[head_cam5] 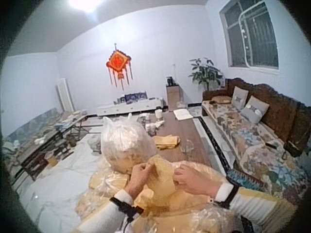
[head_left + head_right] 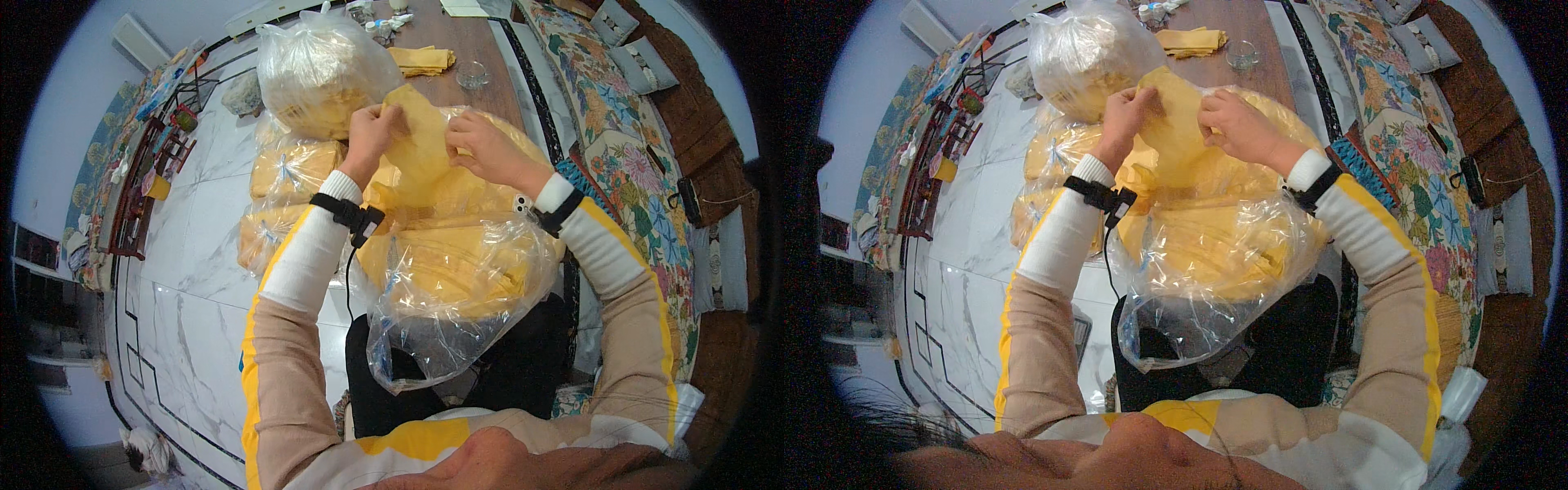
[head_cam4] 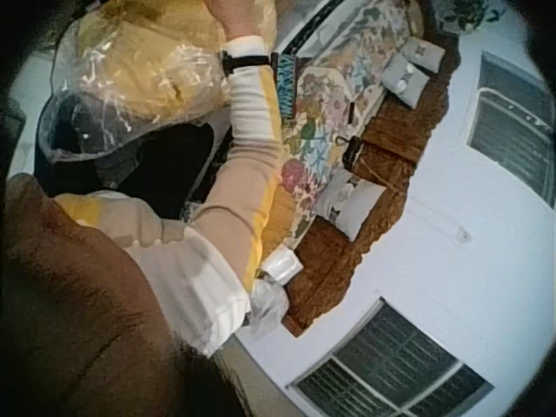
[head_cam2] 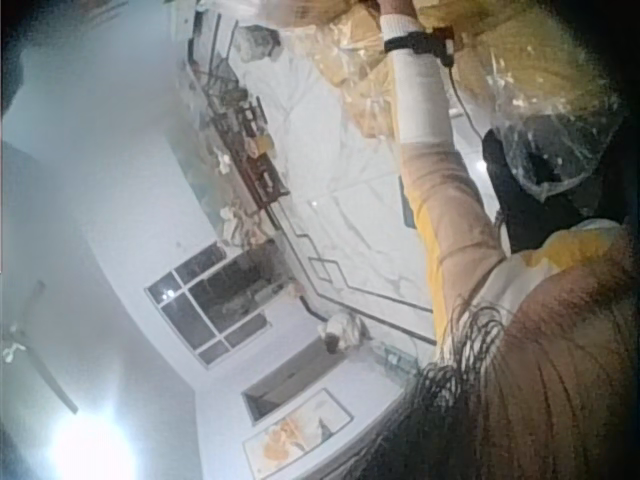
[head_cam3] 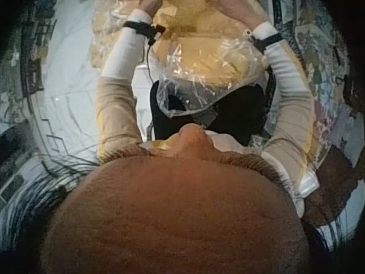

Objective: The person folds thin yellow sheets by hand, stacks them, places them into clear plastic bags, and weighs the bags on a digital scale. The person repeats this process multiple times, handling the sheets and bags directly.

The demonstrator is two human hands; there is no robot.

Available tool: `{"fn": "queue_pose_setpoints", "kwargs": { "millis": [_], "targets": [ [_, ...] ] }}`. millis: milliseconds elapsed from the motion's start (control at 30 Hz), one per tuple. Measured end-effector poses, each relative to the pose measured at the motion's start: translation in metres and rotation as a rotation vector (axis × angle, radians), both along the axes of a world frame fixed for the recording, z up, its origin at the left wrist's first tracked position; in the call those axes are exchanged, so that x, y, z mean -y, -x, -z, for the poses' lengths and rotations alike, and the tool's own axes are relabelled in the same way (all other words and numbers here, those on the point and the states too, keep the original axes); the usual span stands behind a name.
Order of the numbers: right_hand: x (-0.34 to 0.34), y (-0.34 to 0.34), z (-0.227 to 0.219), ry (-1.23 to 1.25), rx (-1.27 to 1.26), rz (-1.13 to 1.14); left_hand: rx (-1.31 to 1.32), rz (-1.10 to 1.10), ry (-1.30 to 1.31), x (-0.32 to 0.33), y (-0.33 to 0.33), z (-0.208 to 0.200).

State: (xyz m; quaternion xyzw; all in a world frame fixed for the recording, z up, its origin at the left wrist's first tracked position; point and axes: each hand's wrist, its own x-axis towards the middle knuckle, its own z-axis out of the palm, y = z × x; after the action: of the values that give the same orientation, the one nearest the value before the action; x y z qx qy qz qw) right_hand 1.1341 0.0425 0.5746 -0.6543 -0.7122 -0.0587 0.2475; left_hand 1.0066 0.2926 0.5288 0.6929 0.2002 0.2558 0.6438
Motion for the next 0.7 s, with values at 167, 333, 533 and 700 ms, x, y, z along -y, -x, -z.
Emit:
{"fn": "queue_pose_setpoints", "kwargs": {
  "millis": [167, 333, 533, 700],
  "targets": [
    [0.038, -0.016, -0.033, 0.167, -0.436, 0.088, -0.45, -0.173, -0.311, -0.034, -0.003, 0.006],
    [0.064, -0.037, -0.087, 0.036, -0.36, 0.051, 0.223, 0.137, -0.999, 0.017, -0.014, -0.028],
    [0.078, -0.041, -0.129, -0.165, -0.306, 0.222, -0.136, 0.649, -0.472, 0.075, 0.0, -0.104],
    [0.097, -0.018, -0.149, -0.228, -0.179, 0.118, 0.044, 0.696, -0.44, 0.096, 0.02, -0.144]
  ]
}}
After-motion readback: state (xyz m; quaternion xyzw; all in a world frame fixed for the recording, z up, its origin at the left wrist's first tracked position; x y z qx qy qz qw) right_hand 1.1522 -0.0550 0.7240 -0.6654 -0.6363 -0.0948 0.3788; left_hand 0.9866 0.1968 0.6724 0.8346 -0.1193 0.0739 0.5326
